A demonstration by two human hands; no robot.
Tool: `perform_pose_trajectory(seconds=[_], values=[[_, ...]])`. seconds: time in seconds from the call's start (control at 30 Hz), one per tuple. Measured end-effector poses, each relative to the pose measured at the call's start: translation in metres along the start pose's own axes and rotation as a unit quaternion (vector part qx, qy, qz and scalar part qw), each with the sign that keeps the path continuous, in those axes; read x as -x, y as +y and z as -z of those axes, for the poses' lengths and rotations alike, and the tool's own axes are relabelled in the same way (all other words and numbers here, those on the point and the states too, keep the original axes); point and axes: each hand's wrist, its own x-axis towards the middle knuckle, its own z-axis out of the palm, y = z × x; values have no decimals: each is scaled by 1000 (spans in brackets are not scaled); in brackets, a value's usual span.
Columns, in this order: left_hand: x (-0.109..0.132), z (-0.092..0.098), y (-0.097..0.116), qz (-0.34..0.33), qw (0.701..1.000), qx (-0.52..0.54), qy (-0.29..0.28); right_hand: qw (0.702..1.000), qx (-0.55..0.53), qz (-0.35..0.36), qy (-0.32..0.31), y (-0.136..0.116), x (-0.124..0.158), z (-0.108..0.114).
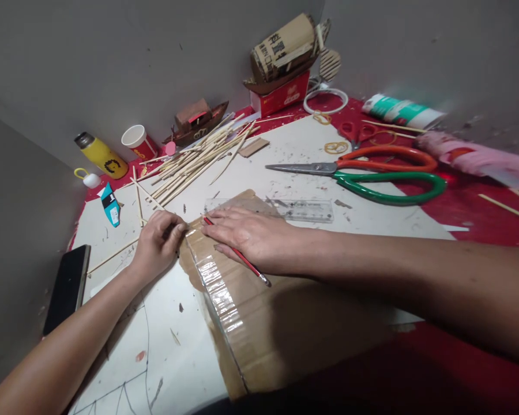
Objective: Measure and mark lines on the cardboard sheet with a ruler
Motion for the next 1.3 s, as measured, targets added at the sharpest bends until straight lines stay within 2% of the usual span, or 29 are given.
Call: perform_pose_trajectory(seconds=[0.17, 0.3, 0.47, 0.6, 0.73, 0.83, 1.03, 1.13, 1.3], values=[[-1, -1, 0, 48, 999, 14, -9, 1000, 12, -4, -11, -1, -1, 1], [-4, 8, -3, 49, 997, 23, -51, 1000, 4, -5, 0, -1, 0, 1], [-14, 22, -1, 83, 989, 61, -105, 1000, -9, -12, -2, -1, 0, 0], [-20, 26, 6, 33, 986, 76, -147, 1000, -17, -2, 13, 1, -1, -1], [-20, 25, 10, 15, 983, 87, -161, 1000, -10, 1, 10, 1, -1, 0], [-21, 24, 11, -5, 983, 57, -172, 1000, -17, -2, 2, 0, -2, 2], [-20, 14, 5, -63, 988, -37, -138, 999, -36, -4, 12, 1, -1, 1], [-16, 11, 2, -127, 982, -77, -114, 999, -39, -1, 23, 2, -1, 0], [-7, 14, 1, -242, 954, -135, -116, 999, -27, -2, 22, 1, 0, 1]])
